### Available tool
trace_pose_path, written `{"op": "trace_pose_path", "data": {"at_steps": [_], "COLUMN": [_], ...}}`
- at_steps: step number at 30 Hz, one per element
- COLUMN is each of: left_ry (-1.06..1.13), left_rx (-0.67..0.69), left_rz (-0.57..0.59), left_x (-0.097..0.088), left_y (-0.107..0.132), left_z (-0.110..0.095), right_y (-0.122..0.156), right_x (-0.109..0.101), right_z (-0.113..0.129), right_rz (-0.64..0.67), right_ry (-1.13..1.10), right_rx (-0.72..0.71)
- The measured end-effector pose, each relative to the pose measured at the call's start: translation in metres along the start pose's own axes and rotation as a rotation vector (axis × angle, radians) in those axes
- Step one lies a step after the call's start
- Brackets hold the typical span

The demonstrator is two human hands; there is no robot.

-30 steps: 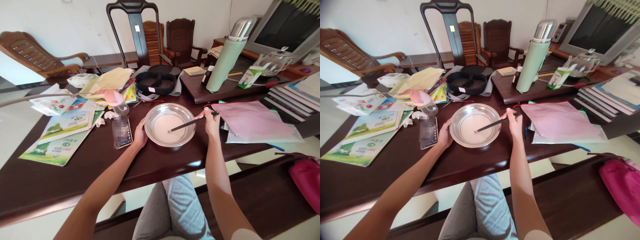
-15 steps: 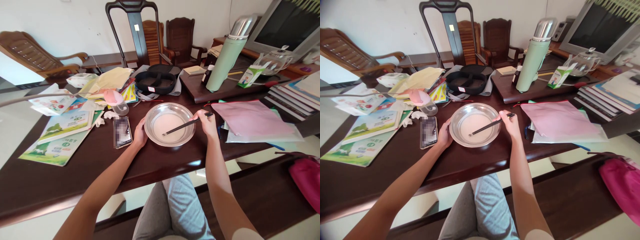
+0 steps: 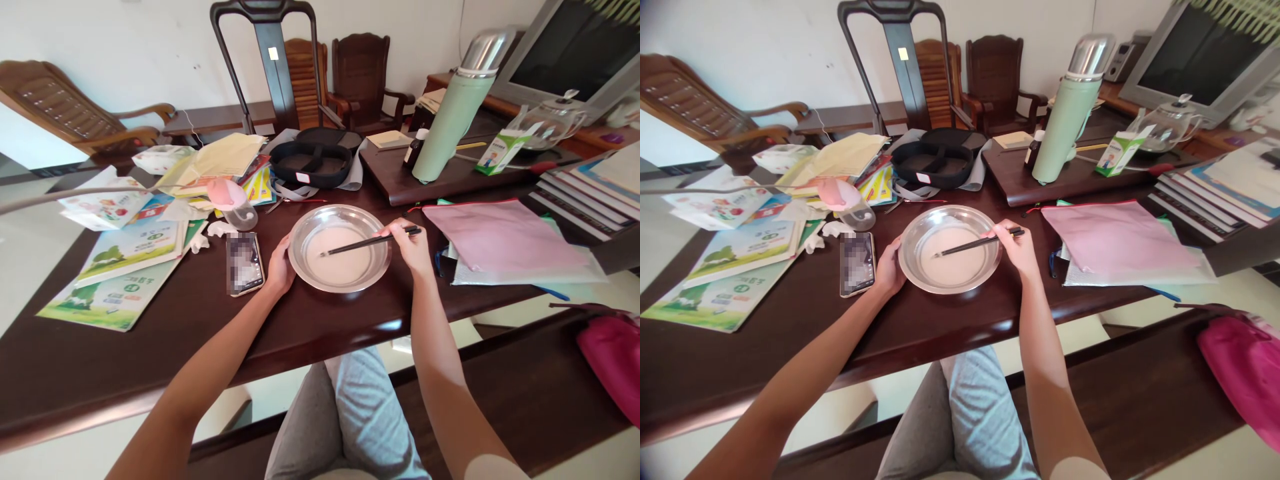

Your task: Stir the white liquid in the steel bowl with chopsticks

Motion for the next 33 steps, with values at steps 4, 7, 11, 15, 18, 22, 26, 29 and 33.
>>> {"op": "trace_pose_path", "data": {"at_steps": [4, 7, 11, 15, 18, 22, 26, 29, 33], "left_ry": [-0.006, -0.030, -0.040, -0.032, -0.031, -0.040, -0.046, -0.049, -0.057], "left_rx": [-0.001, 0.008, 0.004, -0.005, 0.002, 0.006, -0.002, -0.002, 0.002], "left_rz": [0.005, 0.013, 0.016, 0.019, 0.022, 0.014, 0.018, 0.021, 0.019], "left_x": [0.001, 0.000, -0.001, -0.001, 0.000, 0.000, 0.000, 0.001, 0.000], "left_y": [0.000, 0.000, -0.001, 0.000, 0.000, 0.000, 0.000, 0.000, 0.001], "left_z": [0.000, 0.000, 0.001, 0.001, 0.000, 0.000, 0.000, 0.000, -0.001], "right_y": [0.003, 0.004, 0.001, 0.002, 0.004, 0.001, 0.001, 0.004, 0.003], "right_x": [-0.021, -0.020, 0.002, -0.012, -0.021, -0.002, -0.005, -0.021, -0.010], "right_z": [-0.002, -0.003, 0.002, 0.003, 0.000, 0.001, 0.003, -0.001, -0.002], "right_rz": [-0.231, -0.225, 0.009, -0.151, -0.247, -0.019, -0.051, -0.228, -0.103], "right_ry": [-0.030, -0.073, -0.017, -0.002, -0.049, -0.045, 0.017, 0.001, -0.055], "right_rx": [-0.035, -0.026, 0.006, -0.026, -0.020, 0.033, 0.011, 0.002, 0.031]}}
Point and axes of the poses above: each hand's wrist, its own y-axis away from the middle knuckle, its own x-axis out of the palm, z = x × y, the point moved 7 cm from there along -y, towards the middle knuckle, and after that the axes turned 6 degrees about z, right-handed, at the moved point
